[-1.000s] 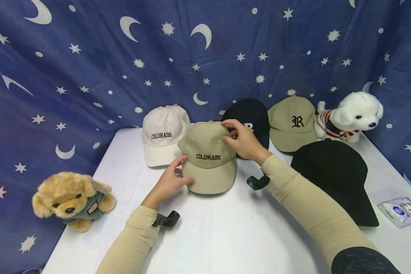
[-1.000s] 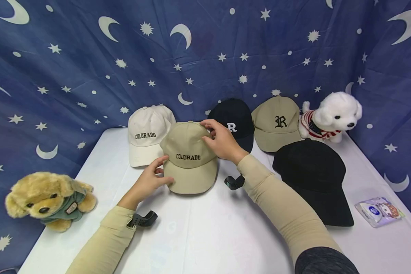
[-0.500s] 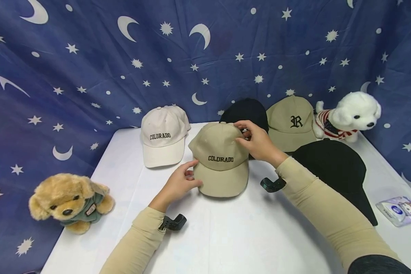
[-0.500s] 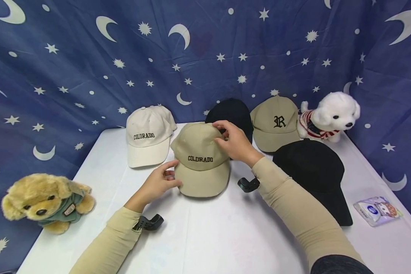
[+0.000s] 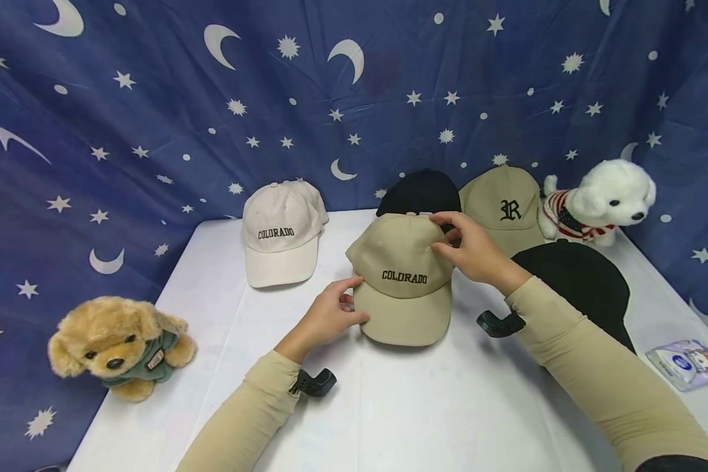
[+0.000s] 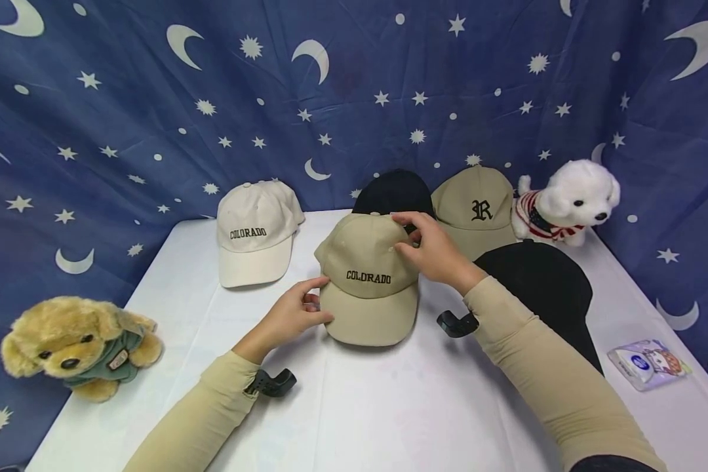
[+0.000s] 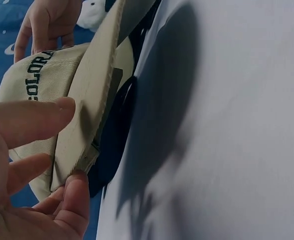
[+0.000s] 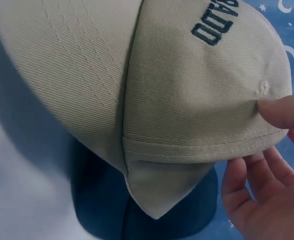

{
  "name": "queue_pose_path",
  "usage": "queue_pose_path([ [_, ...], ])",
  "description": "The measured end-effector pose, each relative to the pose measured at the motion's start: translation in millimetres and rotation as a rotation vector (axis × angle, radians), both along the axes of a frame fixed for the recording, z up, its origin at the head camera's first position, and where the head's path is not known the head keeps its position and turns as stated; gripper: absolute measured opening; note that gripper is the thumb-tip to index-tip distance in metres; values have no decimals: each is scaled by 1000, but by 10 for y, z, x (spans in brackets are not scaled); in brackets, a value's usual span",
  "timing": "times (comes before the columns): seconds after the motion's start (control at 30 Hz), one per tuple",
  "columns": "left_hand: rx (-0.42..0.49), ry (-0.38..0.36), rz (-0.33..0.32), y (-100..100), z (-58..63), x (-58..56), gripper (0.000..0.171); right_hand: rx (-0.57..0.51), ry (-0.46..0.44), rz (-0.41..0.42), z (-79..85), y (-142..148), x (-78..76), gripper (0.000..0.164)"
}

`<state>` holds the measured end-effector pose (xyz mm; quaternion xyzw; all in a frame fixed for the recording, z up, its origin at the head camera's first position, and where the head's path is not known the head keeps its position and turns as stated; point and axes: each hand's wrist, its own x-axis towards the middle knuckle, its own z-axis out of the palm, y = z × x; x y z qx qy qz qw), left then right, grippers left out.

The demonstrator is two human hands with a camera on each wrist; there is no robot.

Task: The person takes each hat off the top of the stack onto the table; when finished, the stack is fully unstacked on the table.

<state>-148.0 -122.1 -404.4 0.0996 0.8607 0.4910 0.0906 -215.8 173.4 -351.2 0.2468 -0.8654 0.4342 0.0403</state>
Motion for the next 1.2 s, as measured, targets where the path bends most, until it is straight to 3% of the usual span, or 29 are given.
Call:
queue_pose_path([
  [0.2, 0, 26, -57, 144, -26, 16, 70, 41, -24, -28, -11, 162, 48, 50],
  [0.43, -16, -4, -98, 304, -59, 30, 69, 67, -40, -71, -31, 329, 116, 49],
  [1.2, 22, -34, -163, 692, -206, 54, 70, 130, 62, -108, -54, 669, 257, 47],
])
